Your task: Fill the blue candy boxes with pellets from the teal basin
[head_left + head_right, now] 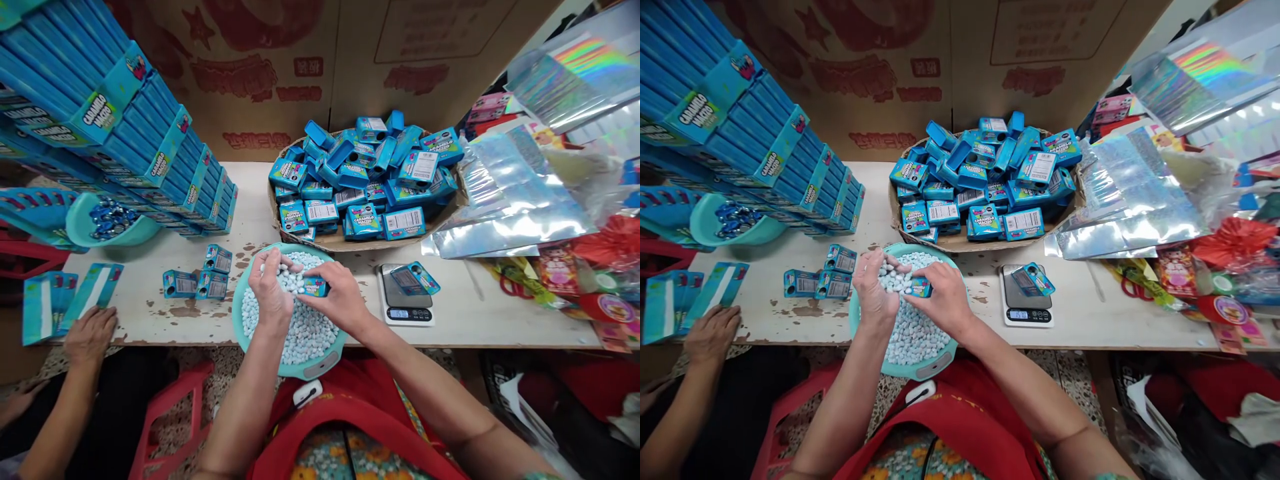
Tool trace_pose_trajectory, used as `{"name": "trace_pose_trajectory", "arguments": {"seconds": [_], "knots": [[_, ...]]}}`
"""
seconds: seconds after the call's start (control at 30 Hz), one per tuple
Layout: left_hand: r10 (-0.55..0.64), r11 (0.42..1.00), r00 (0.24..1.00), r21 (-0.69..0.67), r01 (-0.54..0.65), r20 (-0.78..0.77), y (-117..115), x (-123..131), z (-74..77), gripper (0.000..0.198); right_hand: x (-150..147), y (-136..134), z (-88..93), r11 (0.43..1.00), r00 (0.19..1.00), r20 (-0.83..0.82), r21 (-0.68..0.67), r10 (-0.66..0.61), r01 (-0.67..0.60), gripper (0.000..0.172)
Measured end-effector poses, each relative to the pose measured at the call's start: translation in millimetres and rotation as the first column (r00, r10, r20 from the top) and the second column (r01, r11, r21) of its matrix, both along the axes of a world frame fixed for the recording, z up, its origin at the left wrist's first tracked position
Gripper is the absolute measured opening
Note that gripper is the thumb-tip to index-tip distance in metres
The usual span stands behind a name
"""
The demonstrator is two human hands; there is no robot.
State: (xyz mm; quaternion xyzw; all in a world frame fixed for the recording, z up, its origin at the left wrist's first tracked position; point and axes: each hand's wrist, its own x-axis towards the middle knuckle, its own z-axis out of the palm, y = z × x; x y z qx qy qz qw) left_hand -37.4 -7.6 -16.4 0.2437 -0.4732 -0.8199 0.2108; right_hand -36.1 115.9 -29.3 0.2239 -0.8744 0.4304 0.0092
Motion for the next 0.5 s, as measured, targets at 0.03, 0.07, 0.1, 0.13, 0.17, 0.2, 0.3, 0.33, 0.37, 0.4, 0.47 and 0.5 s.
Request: {"name": "trace_pose_trajectory", "arguments": {"seconds": [0.03, 0.07, 0.1, 0.13, 0.17, 0.2, 0.3, 0.33, 0.37, 0.4, 0.47, 0.5], "knots": [[-0.002, 1.0, 1.0, 0.006, 0.002, 0.008, 0.5, -0.3, -0.2, 0.024, -0.9, 0.6, -0.4, 1.0, 1.0, 0.003, 0.007, 0.0, 0.0, 0.037], [-0.003, 1.0, 1.0, 0.01, 0.002, 0.014, 1.0, -0.5, -0.3, 0.024, -1.6, 1.1, -1.0, 1.0, 1.0, 0.008, 0.014, 0.002, -0.002, 0.038], [0.001, 1.0, 1.0, 0.007, -0.001, 0.018, 1.4, -0.6, -0.1, 0.024, -2.1, 1.4, -1.7, 1.0, 1.0, 0.011, 0.02, 0.005, -0.006, 0.038], [0.006, 1.0, 1.0, 0.0, -0.006, 0.023, 1.8, -0.5, 0.3, 0.024, -2.4, 1.5, -2.6, 1.0, 1.0, 0.012, 0.023, 0.01, -0.01, 0.037], [0.005, 1.0, 1.0, -0.007, -0.004, 0.031, 2.1, -0.4, 0.8, 0.024, -2.6, 1.5, -3.4, 1.0, 1.0, 0.011, 0.024, 0.017, -0.017, 0.037], [-0.002, 1.0, 0.999, -0.013, 0.002, 0.037, 2.4, -0.4, 1.5, 0.024, -2.8, 1.4, -4.2, 0.999, 1.0, 0.011, 0.024, 0.023, -0.023, 0.037], [-0.034, 0.999, 0.999, -0.019, 0.035, 0.033, 2.9, -0.5, 2.6, 0.024, -3.6, 1.4, -5.8, 0.999, 1.0, 0.005, 0.018, 0.028, -0.028, 0.039], [-0.047, 0.999, 0.998, -0.016, 0.047, 0.028, 2.9, -0.7, 2.4, 0.024, -4.0, 1.6, -5.9, 0.999, 1.0, 0.005, 0.014, 0.031, -0.031, 0.04], [-0.049, 0.999, 0.999, -0.019, 0.049, 0.023, 3.0, -0.9, 2.0, 0.023, -4.4, 1.9, -5.7, 0.999, 0.999, 0.006, 0.009, 0.034, -0.034, 0.041], [-0.04, 0.999, 0.999, -0.029, 0.04, 0.019, 3.1, -1.2, 1.4, 0.022, -4.8, 2.3, -5.4, 0.999, 0.999, 0.008, 0.003, 0.034, -0.034, 0.04], [-0.02, 0.998, 1.0, -0.052, 0.021, 0.011, 3.4, -1.6, 0.3, 0.021, -5.3, 3.2, -4.7, 0.999, 0.999, 0.009, -0.012, 0.034, -0.034, 0.04], [-0.018, 0.998, 1.0, -0.065, 0.019, 0.005, 3.7, -1.6, -0.1, 0.02, -5.4, 3.6, -4.5, 0.999, 0.999, 0.011, -0.019, 0.033, -0.033, 0.04]]}}
